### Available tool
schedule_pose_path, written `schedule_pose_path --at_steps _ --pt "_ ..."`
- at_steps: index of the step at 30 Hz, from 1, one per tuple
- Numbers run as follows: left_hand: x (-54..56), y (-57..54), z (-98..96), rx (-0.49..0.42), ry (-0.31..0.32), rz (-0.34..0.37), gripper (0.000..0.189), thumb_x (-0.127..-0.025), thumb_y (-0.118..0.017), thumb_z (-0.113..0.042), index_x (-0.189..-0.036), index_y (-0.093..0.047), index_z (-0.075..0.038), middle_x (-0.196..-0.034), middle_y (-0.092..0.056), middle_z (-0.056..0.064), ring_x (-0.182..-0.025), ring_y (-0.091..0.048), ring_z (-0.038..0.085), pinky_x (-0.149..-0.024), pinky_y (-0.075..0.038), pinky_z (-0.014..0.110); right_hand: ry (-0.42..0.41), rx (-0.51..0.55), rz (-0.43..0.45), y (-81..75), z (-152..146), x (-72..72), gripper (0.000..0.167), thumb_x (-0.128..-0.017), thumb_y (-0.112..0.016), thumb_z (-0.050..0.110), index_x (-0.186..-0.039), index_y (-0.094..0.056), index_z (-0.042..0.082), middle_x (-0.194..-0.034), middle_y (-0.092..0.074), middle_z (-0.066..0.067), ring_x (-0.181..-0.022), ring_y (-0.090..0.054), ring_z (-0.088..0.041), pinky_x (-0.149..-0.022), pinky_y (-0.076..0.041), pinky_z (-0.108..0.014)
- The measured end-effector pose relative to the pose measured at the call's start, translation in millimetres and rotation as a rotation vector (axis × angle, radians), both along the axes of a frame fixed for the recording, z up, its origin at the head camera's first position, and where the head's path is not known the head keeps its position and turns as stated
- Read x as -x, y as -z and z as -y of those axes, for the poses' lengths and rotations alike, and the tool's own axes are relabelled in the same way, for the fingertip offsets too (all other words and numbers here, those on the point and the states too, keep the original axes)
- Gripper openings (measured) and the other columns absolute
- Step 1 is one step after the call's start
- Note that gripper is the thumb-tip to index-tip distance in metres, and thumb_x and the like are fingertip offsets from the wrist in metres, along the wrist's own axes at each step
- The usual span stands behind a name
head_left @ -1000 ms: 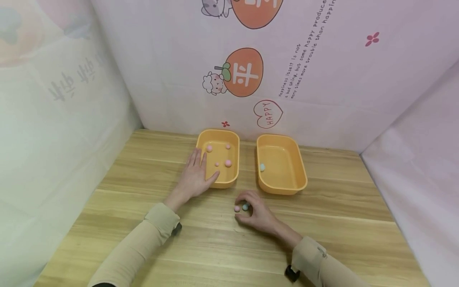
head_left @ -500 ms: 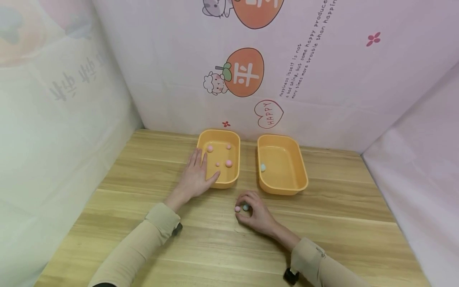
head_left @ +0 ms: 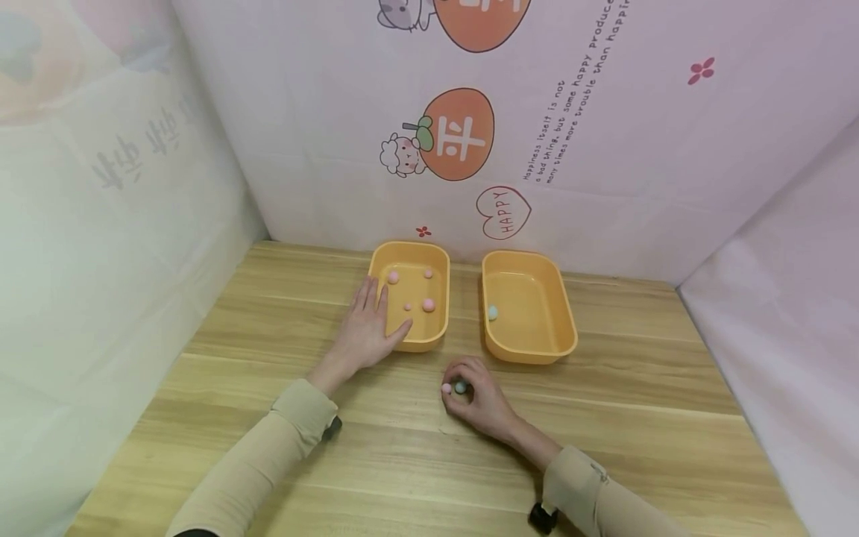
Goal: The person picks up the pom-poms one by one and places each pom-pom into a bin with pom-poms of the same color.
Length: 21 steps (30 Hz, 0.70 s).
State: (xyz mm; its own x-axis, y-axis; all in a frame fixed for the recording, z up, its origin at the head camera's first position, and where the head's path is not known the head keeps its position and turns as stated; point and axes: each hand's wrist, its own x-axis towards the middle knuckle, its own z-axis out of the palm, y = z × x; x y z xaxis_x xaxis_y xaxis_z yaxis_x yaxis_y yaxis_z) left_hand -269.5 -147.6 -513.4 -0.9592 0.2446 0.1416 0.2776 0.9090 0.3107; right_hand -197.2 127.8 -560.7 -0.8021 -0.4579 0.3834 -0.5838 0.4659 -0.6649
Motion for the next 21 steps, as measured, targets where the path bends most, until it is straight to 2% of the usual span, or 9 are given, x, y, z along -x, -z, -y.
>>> schedule_pose_path --at_steps 15,21 --pt "0.5 -0.5 -0.3 0.021 -0.003 -0.006 0.100 -0.109 -0.040 -0.070 -0.170 -0.027 0.009 -0.180 -0.018 0.033 -0.173 -0.009 0.044 -0.142 -0.015 0.054 0.052 0.062 0.029 -4.9 1.4 -1.1 0.009 -0.097 -0.080 0.005 -0.105 -0.077 0.009 -0.109 -0.079 -0.004 -0.109 -0.069 -0.022 -0.094 -0.058 -0.032" --pt "0.2 -0.3 -0.6 0.008 -0.002 -0.020 0.100 -0.108 -0.041 -0.070 -0.169 -0.028 0.009 -0.180 -0.019 0.033 -0.173 -0.012 0.045 -0.142 -0.016 0.055 0.030 0.120 0.016 -5.4 -1.5 1.8 0.010 -0.097 -0.079 0.005 -0.106 -0.077 0.008 -0.105 -0.079 -0.003 -0.098 -0.067 -0.017 -0.083 -0.058 -0.027"
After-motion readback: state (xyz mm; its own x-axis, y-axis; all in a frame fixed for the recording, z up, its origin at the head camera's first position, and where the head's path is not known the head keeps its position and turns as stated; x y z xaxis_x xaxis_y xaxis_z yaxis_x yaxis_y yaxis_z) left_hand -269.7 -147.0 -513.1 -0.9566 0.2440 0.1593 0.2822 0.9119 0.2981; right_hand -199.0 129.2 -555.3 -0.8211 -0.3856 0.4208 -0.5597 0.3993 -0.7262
